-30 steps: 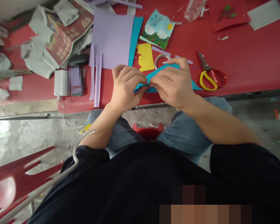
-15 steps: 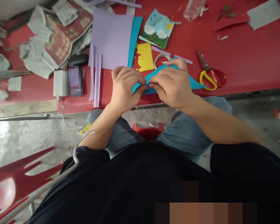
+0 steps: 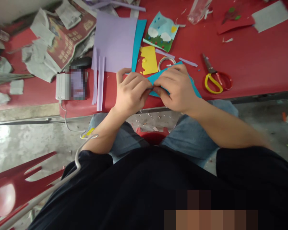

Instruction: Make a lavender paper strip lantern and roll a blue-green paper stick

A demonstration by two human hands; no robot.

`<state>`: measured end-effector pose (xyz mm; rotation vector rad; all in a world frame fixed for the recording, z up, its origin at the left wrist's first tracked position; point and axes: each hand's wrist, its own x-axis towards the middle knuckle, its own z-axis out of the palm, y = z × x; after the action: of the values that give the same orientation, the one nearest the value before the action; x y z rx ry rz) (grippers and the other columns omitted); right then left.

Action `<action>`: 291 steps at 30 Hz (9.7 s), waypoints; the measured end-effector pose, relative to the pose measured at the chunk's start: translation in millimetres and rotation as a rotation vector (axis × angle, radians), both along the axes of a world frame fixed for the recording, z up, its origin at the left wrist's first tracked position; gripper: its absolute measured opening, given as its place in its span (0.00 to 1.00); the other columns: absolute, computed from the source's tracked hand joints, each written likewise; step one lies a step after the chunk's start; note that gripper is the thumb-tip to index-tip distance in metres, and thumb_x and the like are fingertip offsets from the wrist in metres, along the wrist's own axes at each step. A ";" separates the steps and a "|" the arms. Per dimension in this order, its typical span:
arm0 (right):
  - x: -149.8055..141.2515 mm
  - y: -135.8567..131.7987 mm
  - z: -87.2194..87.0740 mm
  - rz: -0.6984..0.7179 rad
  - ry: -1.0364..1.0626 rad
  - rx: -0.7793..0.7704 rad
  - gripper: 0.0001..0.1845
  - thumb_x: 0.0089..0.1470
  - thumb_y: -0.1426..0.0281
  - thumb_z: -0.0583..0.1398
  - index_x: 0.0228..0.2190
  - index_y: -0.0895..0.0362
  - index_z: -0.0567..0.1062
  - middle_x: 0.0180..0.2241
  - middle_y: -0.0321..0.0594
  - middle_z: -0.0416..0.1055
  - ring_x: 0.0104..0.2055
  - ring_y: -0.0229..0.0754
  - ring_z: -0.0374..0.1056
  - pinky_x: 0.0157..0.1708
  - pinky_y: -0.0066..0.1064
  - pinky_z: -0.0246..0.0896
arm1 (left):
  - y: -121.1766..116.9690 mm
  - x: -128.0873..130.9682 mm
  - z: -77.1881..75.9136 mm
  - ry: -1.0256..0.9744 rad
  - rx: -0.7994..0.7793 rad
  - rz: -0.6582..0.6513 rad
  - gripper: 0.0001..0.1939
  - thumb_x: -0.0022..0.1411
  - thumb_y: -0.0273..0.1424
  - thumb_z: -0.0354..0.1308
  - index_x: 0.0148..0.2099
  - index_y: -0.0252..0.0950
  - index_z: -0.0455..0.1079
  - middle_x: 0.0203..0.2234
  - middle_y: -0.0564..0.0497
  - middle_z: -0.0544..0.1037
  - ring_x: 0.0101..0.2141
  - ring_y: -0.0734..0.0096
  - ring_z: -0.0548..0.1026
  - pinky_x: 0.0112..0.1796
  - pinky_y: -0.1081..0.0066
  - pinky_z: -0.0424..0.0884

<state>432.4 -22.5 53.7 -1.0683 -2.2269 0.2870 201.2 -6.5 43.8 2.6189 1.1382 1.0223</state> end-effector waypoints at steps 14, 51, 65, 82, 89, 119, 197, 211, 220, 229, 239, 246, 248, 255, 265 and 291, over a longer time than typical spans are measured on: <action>5.7 10.9 -4.3 0.052 0.070 0.028 0.07 0.69 0.67 0.64 0.37 0.53 0.74 0.36 0.37 0.75 0.42 0.47 0.69 0.53 0.47 0.52 | 2.1 0.1 2.0 0.013 0.061 -0.050 0.05 0.77 0.31 0.60 0.46 0.48 0.75 0.45 0.53 0.85 0.51 0.54 0.81 0.65 0.31 0.63; 1.9 7.4 -6.4 -0.002 -0.122 0.178 0.14 0.77 0.64 0.51 0.41 0.53 0.74 0.42 0.44 0.77 0.46 0.51 0.70 0.60 0.52 0.56 | 3.6 -4.1 9.3 0.086 -0.011 -0.067 0.05 0.74 0.33 0.60 0.44 0.47 0.78 0.42 0.53 0.86 0.49 0.56 0.82 0.66 0.34 0.67; 1.2 8.4 -6.1 0.014 -0.104 0.214 0.13 0.78 0.65 0.53 0.42 0.53 0.76 0.43 0.40 0.79 0.46 0.47 0.71 0.66 0.52 0.55 | 7.0 -5.6 9.2 0.074 -0.038 -0.094 0.08 0.78 0.36 0.58 0.43 0.44 0.76 0.43 0.52 0.86 0.48 0.58 0.82 0.62 0.42 0.71; 1.1 7.5 -7.3 -0.033 -0.133 0.183 0.16 0.78 0.67 0.51 0.39 0.53 0.75 0.38 0.40 0.79 0.44 0.47 0.71 0.68 0.55 0.52 | 7.5 -6.8 10.8 0.107 0.031 -0.061 0.09 0.77 0.37 0.60 0.40 0.46 0.76 0.40 0.53 0.85 0.45 0.58 0.82 0.60 0.39 0.72; 2.8 10.0 -7.1 -0.003 -0.111 0.232 0.14 0.78 0.65 0.54 0.41 0.54 0.76 0.41 0.41 0.80 0.43 0.47 0.72 0.68 0.55 0.54 | 7.7 -6.3 13.0 0.103 -0.018 -0.078 0.11 0.77 0.38 0.59 0.39 0.45 0.76 0.38 0.53 0.84 0.46 0.57 0.82 0.60 0.38 0.72; 5.7 15.8 -9.7 0.039 -0.096 0.361 0.14 0.79 0.64 0.55 0.40 0.54 0.75 0.39 0.36 0.80 0.41 0.43 0.73 0.65 0.54 0.59 | 11.6 -11.3 9.0 0.077 0.030 -0.097 0.13 0.79 0.42 0.59 0.40 0.44 0.76 0.40 0.54 0.87 0.45 0.59 0.82 0.62 0.43 0.67; 4.8 13.0 -9.6 0.001 -0.176 0.214 0.20 0.78 0.62 0.52 0.38 0.53 0.80 0.36 0.38 0.81 0.42 0.45 0.72 0.68 0.55 0.53 | 14.1 -15.8 7.8 0.059 0.032 -0.129 0.06 0.76 0.37 0.61 0.44 0.50 0.79 0.40 0.56 0.86 0.48 0.56 0.83 0.61 0.32 0.70; 4.3 16.2 -14.0 -0.004 -0.166 0.198 0.21 0.79 0.61 0.53 0.39 0.53 0.81 0.37 0.38 0.82 0.42 0.45 0.72 0.69 0.54 0.53 | 14.3 -17.6 5.4 0.089 0.047 -0.116 0.07 0.77 0.41 0.60 0.46 0.49 0.79 0.40 0.53 0.87 0.46 0.56 0.83 0.60 0.36 0.72; 4.0 16.5 -14.7 0.003 -0.114 0.176 0.20 0.79 0.60 0.54 0.38 0.52 0.80 0.36 0.36 0.81 0.41 0.44 0.73 0.68 0.55 0.54 | 14.2 -16.1 4.9 0.079 0.036 -0.130 0.08 0.77 0.40 0.60 0.43 0.47 0.77 0.40 0.54 0.86 0.45 0.57 0.83 0.59 0.37 0.72; 3.1 13.1 -14.8 -0.045 -0.109 0.157 0.18 0.78 0.60 0.55 0.39 0.50 0.81 0.39 0.37 0.82 0.44 0.49 0.74 0.63 0.60 0.56 | 14.1 -16.8 7.6 0.095 0.040 -0.108 0.13 0.78 0.43 0.60 0.40 0.45 0.77 0.36 0.53 0.86 0.41 0.59 0.83 0.53 0.44 0.75; 4.6 10.9 -8.0 -0.026 -0.175 0.203 0.19 0.80 0.61 0.53 0.43 0.54 0.81 0.42 0.40 0.83 0.47 0.46 0.74 0.67 0.57 0.49 | 18.2 -18.7 2.5 0.110 0.043 -0.126 0.15 0.78 0.43 0.58 0.38 0.43 0.77 0.36 0.52 0.85 0.42 0.60 0.82 0.56 0.45 0.72; 7.5 15.4 -8.8 0.002 -0.236 0.177 0.19 0.80 0.62 0.53 0.41 0.54 0.81 0.41 0.41 0.82 0.47 0.47 0.72 0.67 0.55 0.49 | 16.5 -17.6 4.7 0.123 0.077 -0.115 0.12 0.78 0.41 0.59 0.41 0.43 0.77 0.38 0.52 0.87 0.43 0.60 0.82 0.56 0.46 0.72; 6.3 16.2 -10.2 0.007 -0.203 0.146 0.19 0.79 0.60 0.53 0.43 0.54 0.81 0.42 0.42 0.82 0.46 0.48 0.72 0.61 0.52 0.56 | 16.9 -17.9 5.6 0.137 0.097 -0.115 0.13 0.79 0.41 0.58 0.40 0.43 0.76 0.37 0.52 0.86 0.42 0.60 0.82 0.54 0.47 0.73; 4.6 14.7 -11.3 -0.020 -0.161 0.050 0.22 0.79 0.58 0.51 0.43 0.55 0.81 0.38 0.44 0.80 0.45 0.52 0.74 0.50 0.48 0.59 | 15.8 -17.7 7.2 0.187 0.087 -0.117 0.14 0.80 0.43 0.56 0.42 0.42 0.75 0.37 0.51 0.85 0.40 0.60 0.82 0.49 0.52 0.74; 5.1 16.4 -12.0 -0.047 -0.168 0.078 0.22 0.79 0.58 0.51 0.41 0.55 0.80 0.37 0.44 0.81 0.41 0.50 0.74 0.47 0.46 0.59 | 11.8 -13.9 9.0 0.205 0.111 -0.025 0.17 0.81 0.42 0.55 0.39 0.41 0.75 0.34 0.47 0.81 0.39 0.57 0.79 0.39 0.56 0.70; 8.5 15.7 -7.3 -0.063 -0.180 0.037 0.23 0.78 0.61 0.51 0.43 0.54 0.84 0.41 0.47 0.84 0.43 0.53 0.75 0.47 0.48 0.59 | 13.9 -15.7 10.7 0.213 -0.005 -0.005 0.15 0.80 0.41 0.55 0.45 0.40 0.78 0.37 0.45 0.84 0.41 0.55 0.81 0.45 0.55 0.72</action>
<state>441.0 -6.7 46.4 -1.1827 -2.3411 0.1254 185.4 7.4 54.5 2.7779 1.1724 0.7517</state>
